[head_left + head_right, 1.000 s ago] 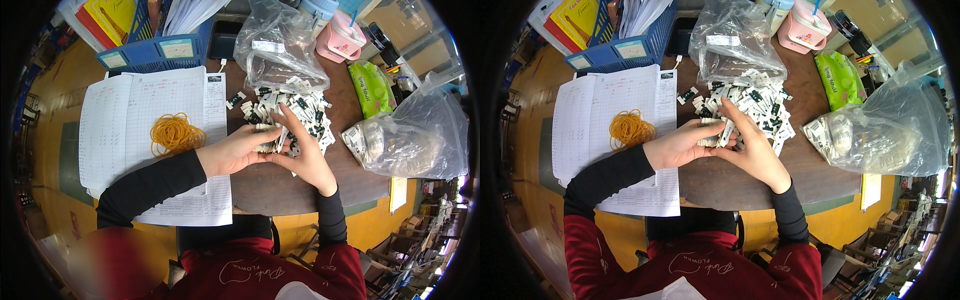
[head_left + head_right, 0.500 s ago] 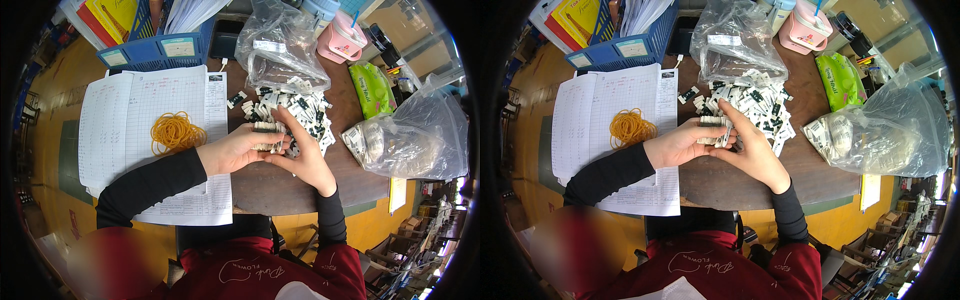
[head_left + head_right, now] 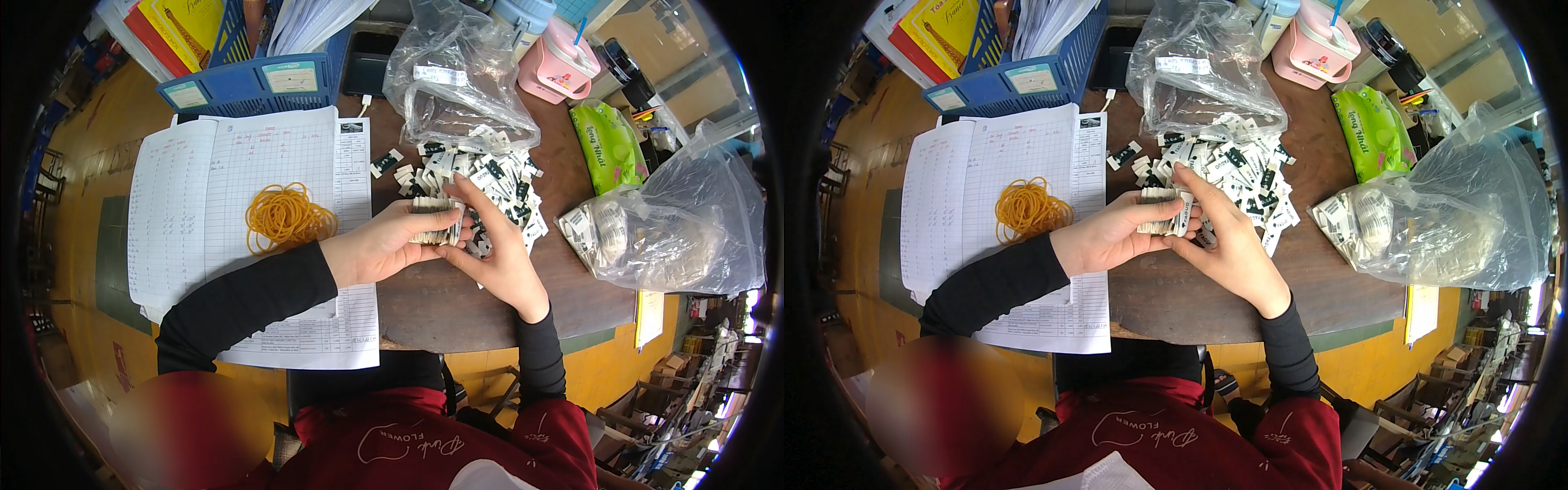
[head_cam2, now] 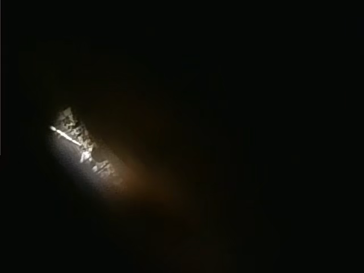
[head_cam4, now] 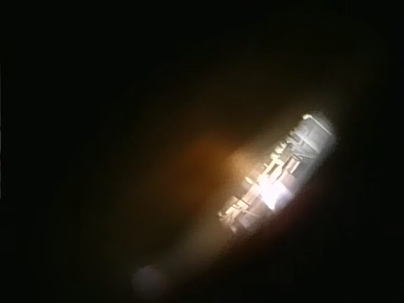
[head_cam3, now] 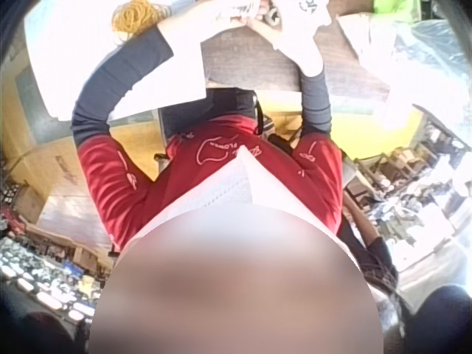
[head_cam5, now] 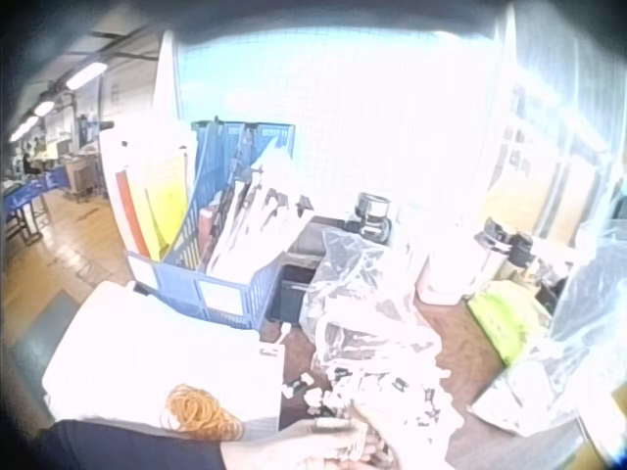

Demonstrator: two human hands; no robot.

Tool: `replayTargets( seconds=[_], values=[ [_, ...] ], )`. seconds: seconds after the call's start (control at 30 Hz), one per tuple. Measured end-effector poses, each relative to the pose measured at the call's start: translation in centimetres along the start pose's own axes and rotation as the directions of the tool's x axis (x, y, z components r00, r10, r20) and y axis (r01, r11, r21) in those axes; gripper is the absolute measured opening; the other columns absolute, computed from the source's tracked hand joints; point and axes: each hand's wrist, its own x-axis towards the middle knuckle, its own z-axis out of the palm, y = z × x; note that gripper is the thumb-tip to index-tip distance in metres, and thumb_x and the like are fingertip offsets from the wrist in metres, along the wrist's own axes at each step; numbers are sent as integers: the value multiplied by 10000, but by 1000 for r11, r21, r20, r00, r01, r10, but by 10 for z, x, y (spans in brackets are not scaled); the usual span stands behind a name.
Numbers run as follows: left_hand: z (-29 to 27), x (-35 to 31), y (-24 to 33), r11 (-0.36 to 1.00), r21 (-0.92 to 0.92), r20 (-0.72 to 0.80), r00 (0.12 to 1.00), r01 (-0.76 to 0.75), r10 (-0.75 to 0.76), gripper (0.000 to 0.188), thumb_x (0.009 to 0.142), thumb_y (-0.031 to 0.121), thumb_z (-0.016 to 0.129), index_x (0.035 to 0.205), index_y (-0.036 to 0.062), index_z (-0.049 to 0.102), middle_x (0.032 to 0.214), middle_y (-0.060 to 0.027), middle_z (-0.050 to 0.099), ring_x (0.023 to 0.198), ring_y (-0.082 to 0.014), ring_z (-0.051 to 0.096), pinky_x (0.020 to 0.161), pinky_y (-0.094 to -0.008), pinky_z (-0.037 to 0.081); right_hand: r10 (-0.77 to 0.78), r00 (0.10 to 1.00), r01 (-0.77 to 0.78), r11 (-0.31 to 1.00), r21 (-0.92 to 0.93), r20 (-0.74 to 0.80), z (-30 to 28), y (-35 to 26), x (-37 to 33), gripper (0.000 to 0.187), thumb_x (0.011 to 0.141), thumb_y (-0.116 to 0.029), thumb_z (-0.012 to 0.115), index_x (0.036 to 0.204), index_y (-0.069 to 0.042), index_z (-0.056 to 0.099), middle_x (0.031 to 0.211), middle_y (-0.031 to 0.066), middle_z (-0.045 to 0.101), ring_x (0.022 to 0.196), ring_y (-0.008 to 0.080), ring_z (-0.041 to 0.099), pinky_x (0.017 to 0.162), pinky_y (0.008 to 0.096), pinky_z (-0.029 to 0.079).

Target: The person sits at a table and sorts small white tags with green text into neat stacks. They repeatedly pick up tags from a pile, align them, and place them into growing stacks. A notebook and rubber bands are visible on the table.

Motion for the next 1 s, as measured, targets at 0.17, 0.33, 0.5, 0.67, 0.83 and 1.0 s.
replayTargets(
  seconds=[0.17, 0.33, 0.5, 0.67, 0.83, 1.0],
  values=[
    [-4, 2, 0, 994, -87, 40, 997, -64, 67, 307, 1002, 204, 663, 1262, 51, 602, 1163, -59, 666, 1052, -163, 667, 884, -330, 573, -155, 966, 108, 969, -223, -205, 9, 1, -1, 577, 703, -78, 877, 1205, -71, 593, 1119, 113, 587, 1057, 313, 584, 887, 401, 509],
    [-4, 3, 2, 987, -116, -5, 993, -115, 115, 314, 1007, 197, 654, 1275, 48, 587, 1190, -61, 652, 1093, -162, 654, 917, -314, 568, -282, 936, 156, 869, -469, -211, 15, 2, -4, 349, 655, -126, 910, 906, -116, 668, 977, 55, 568, 909, 258, 548, 776, 380, 439],
    [-1, 2, 3, 981, -149, -48, 992, -124, 118, 326, 1010, 183, 647, 1293, 46, 562, 1216, -74, 642, 1123, -169, 644, 976, -333, 556, -325, 913, 145, 824, -547, -248, 17, 2, -4, 255, 704, -137, 858, 892, -126, 685, 988, 4, 601, 897, 222, 571, 770, 354, 405],
    [-1, 2, 4, 975, -165, -71, 988, -146, 135, 311, 1014, 174, 640, 1282, 39, 560, 1221, -84, 635, 1142, -172, 635, 1001, -346, 549, -348, 904, 174, 830, -531, -248, 16, 2, -4, 218, 704, -75, 833, 883, -103, 711, 985, 5, 625, 873, 218, 578, 771, 350, 415],
    [-2, 3, 1, 981, -114, -89, 985, -158, 148, 352, 1055, 211, 569, 1352, 25, 533, 1268, -69, 621, 1180, -162, 617, 1015, -334, 531, -343, 903, 197, 866, -460, -260, 17, 2, -5, 194, 704, -24, 812, 861, -74, 709, 995, 13, 636, 873, 225, 587, 776, 348, 419],
    [-4, 3, 1, 982, -107, -74, 986, -154, 147, 348, 1057, 214, 566, 1347, 26, 537, 1248, -67, 631, 1158, -158, 624, 1005, -335, 535, -306, 920, 195, 900, -389, -246, 16, 1, -5, 187, 689, -7, 804, 825, -66, 690, 987, 35, 632, 879, 239, 591, 773, 352, 428]
  ],
)
